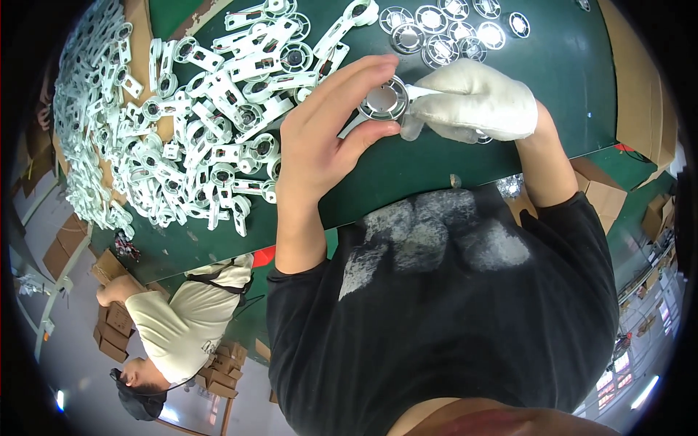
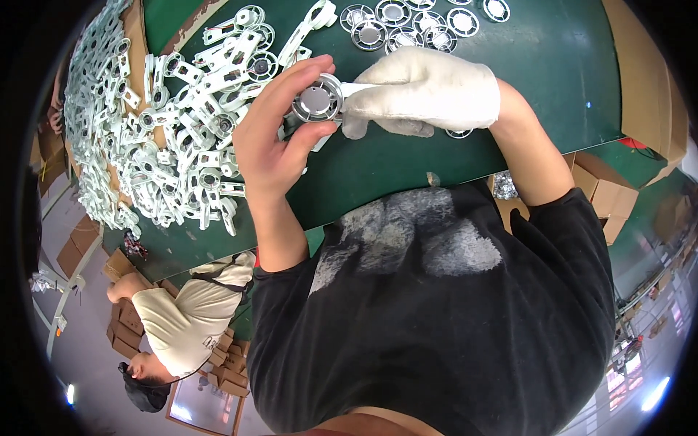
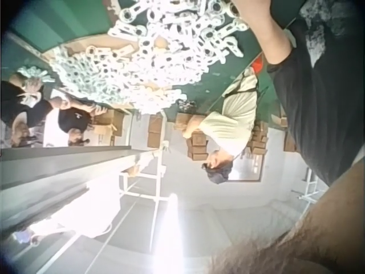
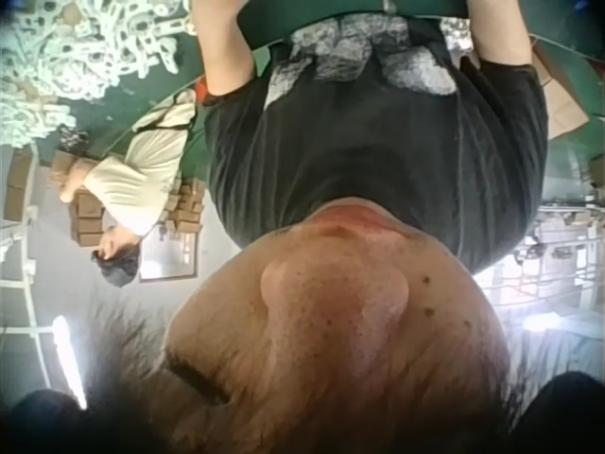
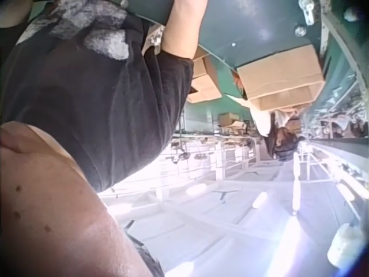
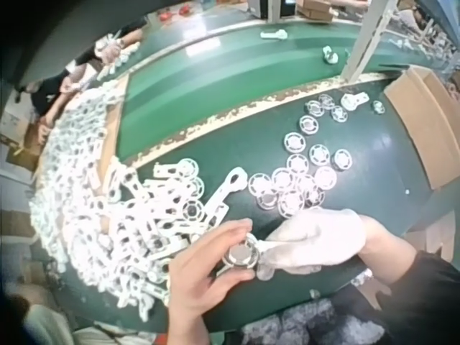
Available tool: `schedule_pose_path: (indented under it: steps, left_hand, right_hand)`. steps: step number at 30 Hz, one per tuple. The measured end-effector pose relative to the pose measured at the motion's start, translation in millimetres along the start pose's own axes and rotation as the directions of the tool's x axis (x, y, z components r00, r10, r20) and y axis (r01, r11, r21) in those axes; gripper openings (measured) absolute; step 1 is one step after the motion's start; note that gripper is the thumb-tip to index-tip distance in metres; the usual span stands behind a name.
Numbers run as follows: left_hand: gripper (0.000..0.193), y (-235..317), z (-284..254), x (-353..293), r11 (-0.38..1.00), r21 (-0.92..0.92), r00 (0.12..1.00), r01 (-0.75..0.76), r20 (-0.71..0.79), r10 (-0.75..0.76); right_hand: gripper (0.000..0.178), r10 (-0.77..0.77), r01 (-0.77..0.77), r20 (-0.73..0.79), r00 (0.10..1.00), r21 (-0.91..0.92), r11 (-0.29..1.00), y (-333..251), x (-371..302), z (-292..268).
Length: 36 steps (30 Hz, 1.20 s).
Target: The person assembles circular metal rings into white plastic frames by hand, taking components from cardboard boxes at a factory workbench.
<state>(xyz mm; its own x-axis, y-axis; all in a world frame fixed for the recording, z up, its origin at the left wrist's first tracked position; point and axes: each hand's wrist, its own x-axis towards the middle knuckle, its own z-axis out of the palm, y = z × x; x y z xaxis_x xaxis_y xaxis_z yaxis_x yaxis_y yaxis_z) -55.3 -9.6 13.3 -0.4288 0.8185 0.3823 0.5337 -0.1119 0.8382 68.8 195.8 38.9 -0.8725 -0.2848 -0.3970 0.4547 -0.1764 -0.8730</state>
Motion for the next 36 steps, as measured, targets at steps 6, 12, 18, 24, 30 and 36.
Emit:
schedule_pose_path:
  steps: [6, 12, 18, 24, 30, 36]
  left_hand:
    - [0.057, 4, -3, 6, 0.998, -0.034, 0.997, -0.043, 0.068, 0.046]
    - [0.053, 15, 1, 8, 0.995, 0.054, 0.996, -0.086, 0.014, 0.086]
    - [0.066, 19, 8, 7, 0.962, 0.171, 0.977, -0.211, 0.073, 0.201]
    - [0.074, 19, 11, 10, 0.980, -0.197, 0.997, -0.029, 0.070, 0.044]
    - [0.047, 15, 21, 5, 0.967, -0.250, 0.998, 0.049, -0.027, -0.057]
    - [0.031, 27, 12, 17, 0.920, -0.381, 0.996, 0.087, 0.023, -0.085]
  right_hand:
    - [0.038, -0.002, 0.002, -0.015, 1.000, -0.004, 1.000, -2, -4, 1]
    - [0.040, -0.038, 0.038, -0.003, 0.999, -0.041, 0.998, -5, -8, 1]
    - [0.042, -0.148, 0.063, -0.128, 0.981, -0.511, 0.857, -9, 0, 8]
    - [0.035, -0.293, 0.166, -0.282, 0.914, -0.397, 0.903, 16, 7, 25]
    - [0.036, -0.610, 0.207, -0.169, 0.774, -0.843, 0.497, 31, 9, 25]
    - [0.031, -0.786, 0.251, -0.175, 0.593, -0.887, 0.388, 42, 9, 34]
